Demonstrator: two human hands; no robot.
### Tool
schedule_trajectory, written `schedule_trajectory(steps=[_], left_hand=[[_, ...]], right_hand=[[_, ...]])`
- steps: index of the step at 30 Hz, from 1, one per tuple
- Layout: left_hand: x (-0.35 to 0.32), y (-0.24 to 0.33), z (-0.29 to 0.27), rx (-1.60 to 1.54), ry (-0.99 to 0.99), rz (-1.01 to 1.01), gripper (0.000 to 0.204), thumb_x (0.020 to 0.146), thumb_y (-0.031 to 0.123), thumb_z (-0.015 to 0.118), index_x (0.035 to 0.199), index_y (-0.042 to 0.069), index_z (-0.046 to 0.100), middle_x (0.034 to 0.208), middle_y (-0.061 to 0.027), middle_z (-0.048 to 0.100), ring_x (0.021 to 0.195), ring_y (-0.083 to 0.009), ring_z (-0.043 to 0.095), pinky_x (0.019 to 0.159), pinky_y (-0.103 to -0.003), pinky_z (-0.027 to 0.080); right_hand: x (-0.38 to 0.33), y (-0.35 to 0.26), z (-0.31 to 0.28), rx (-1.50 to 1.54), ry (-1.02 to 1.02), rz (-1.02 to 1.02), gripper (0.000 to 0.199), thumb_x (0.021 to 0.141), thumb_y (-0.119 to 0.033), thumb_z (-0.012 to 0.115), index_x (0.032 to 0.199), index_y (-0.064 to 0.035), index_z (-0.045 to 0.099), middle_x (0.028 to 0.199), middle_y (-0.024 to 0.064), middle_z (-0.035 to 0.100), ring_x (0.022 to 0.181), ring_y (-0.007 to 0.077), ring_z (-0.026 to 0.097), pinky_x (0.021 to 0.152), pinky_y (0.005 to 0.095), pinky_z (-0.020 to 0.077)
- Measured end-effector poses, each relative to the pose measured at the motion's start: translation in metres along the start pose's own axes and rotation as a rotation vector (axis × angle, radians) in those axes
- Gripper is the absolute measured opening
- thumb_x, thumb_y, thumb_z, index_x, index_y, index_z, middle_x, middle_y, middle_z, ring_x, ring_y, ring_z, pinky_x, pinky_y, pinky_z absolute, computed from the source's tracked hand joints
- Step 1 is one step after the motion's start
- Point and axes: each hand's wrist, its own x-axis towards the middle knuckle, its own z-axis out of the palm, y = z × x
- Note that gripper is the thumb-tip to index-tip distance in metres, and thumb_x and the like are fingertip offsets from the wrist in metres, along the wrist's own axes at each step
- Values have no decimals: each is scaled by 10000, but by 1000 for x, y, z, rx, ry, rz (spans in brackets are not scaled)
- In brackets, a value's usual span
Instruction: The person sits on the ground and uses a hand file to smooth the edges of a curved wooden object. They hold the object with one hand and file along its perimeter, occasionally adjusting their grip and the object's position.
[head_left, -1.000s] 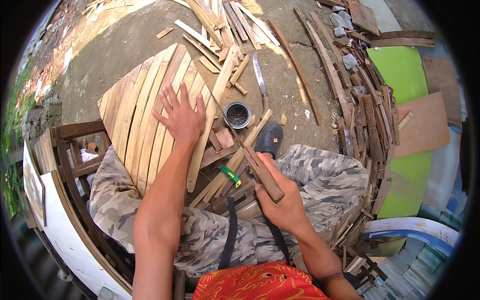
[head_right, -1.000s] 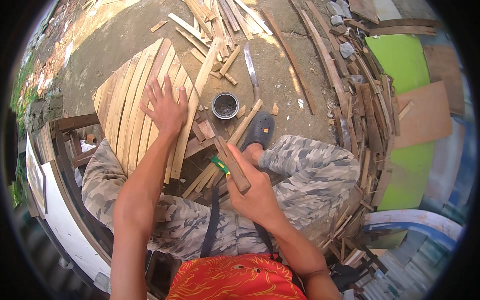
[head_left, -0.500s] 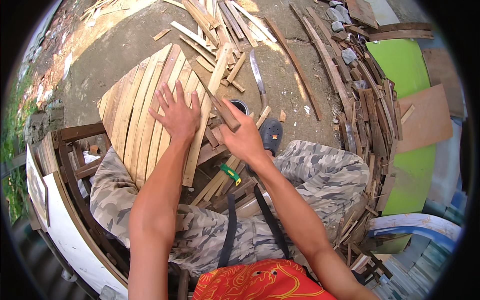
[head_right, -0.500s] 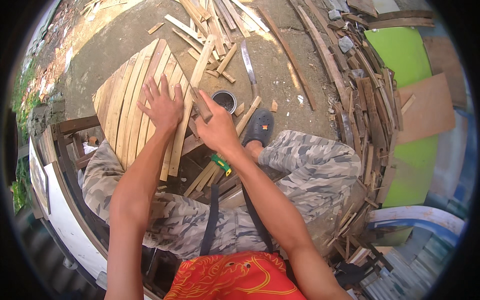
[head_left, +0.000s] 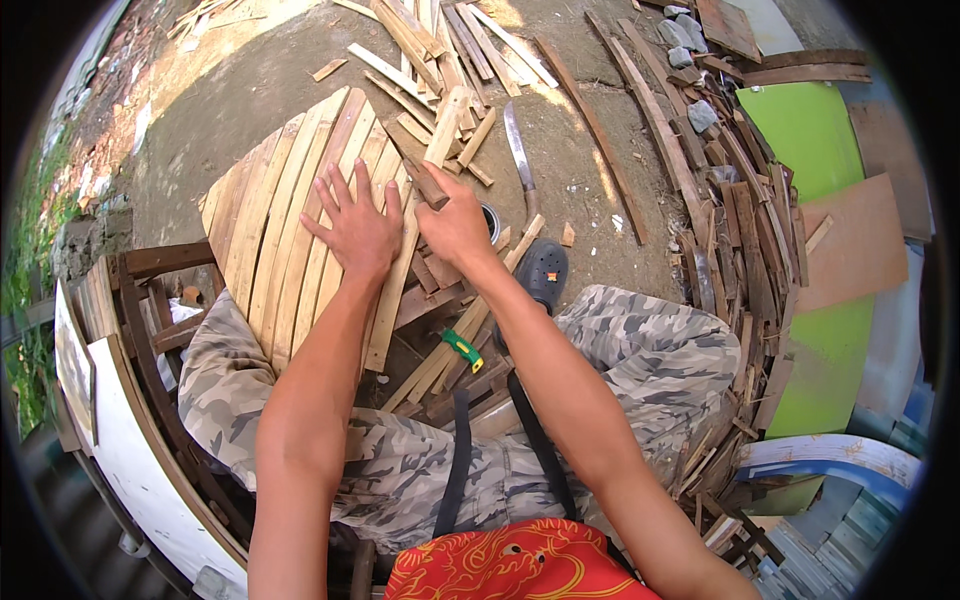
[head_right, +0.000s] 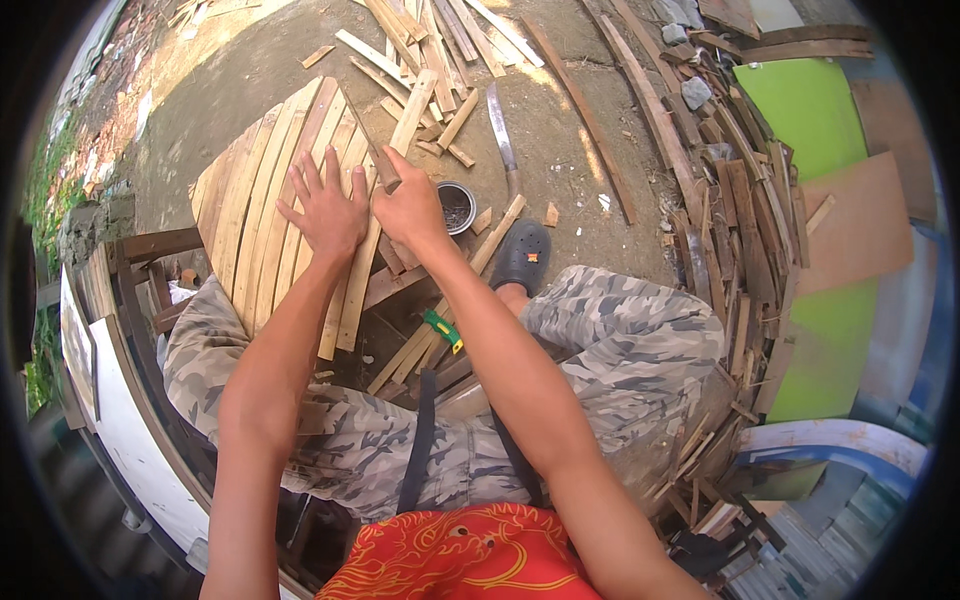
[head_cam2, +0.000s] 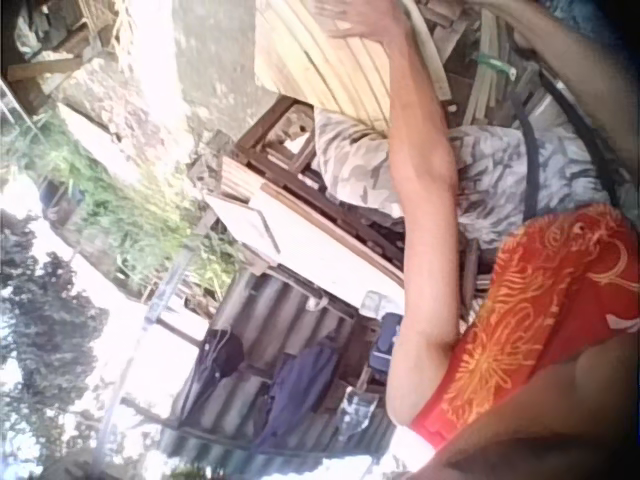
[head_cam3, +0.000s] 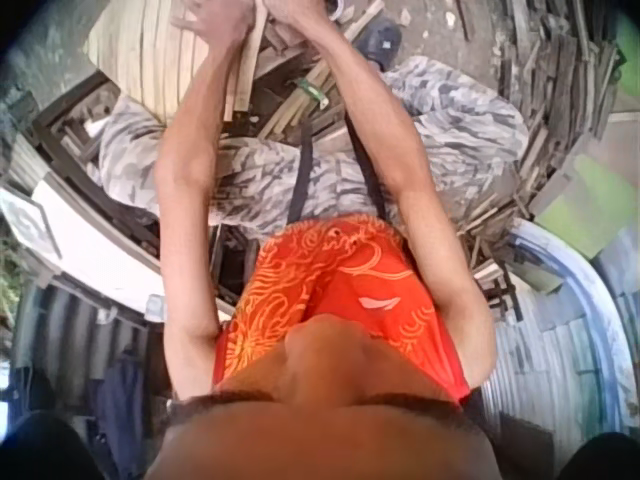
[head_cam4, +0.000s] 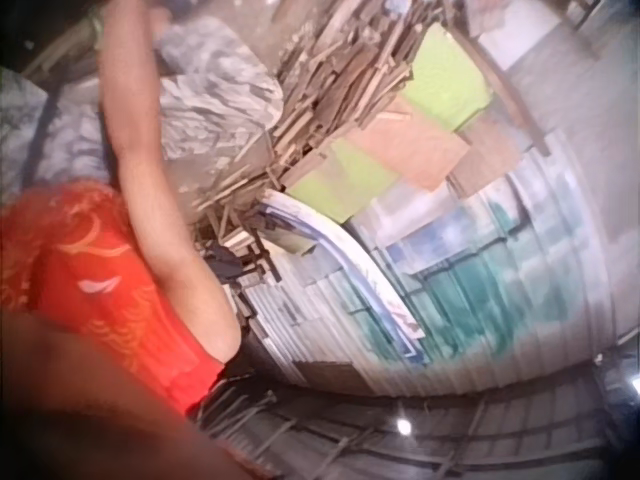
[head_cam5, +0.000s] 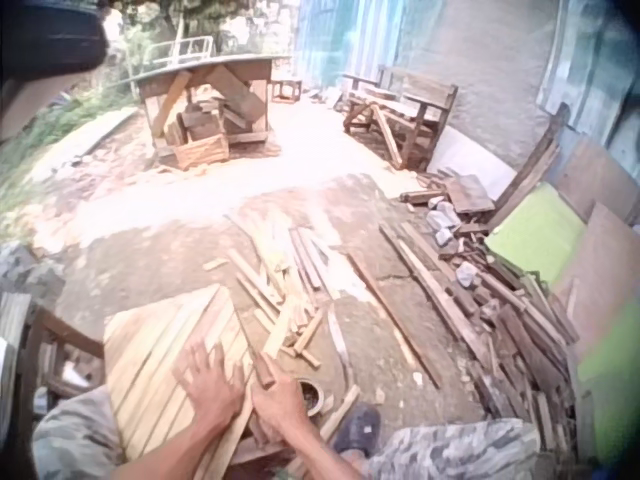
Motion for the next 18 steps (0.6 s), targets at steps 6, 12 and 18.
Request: schedule_trajectory(steps=[6, 12, 18], left_hand=[[1, 0, 5, 11, 12, 21, 670, 1041, 561, 400, 1616, 218, 365, 1715, -149, 207, 1588, -380, 135, 1166, -763, 28], [3, 1, 4, -11, 50, 20, 667, 1029, 556, 428, 1598, 210, 404, 1703, -158, 243, 1578, -399, 165, 1152, -780, 12], [4, 3, -1, 35, -20, -3, 673, 1042, 570, 386, 1622, 230, 354, 1719, -119, 207, 1591, -359, 134, 1182, -747, 28]], right_hand=[[-194, 16, -61, 94, 4, 87, 601, 912, 10, 602, 1504, -23, 506, 1250, 255, 703, 1030, 240, 751, 861, 317, 555], [-204, -21, -89, 23, 60, -164, 590, 884, 29, 613, 1467, 33, 523, 1251, 258, 705, 1105, 293, 735, 928, 333, 549], [-62, 23, -21, 114, 38, -138, 604, 882, -62, 617, 1477, -16, 520, 1189, 301, 694, 1108, 380, 707, 953, 367, 526]])
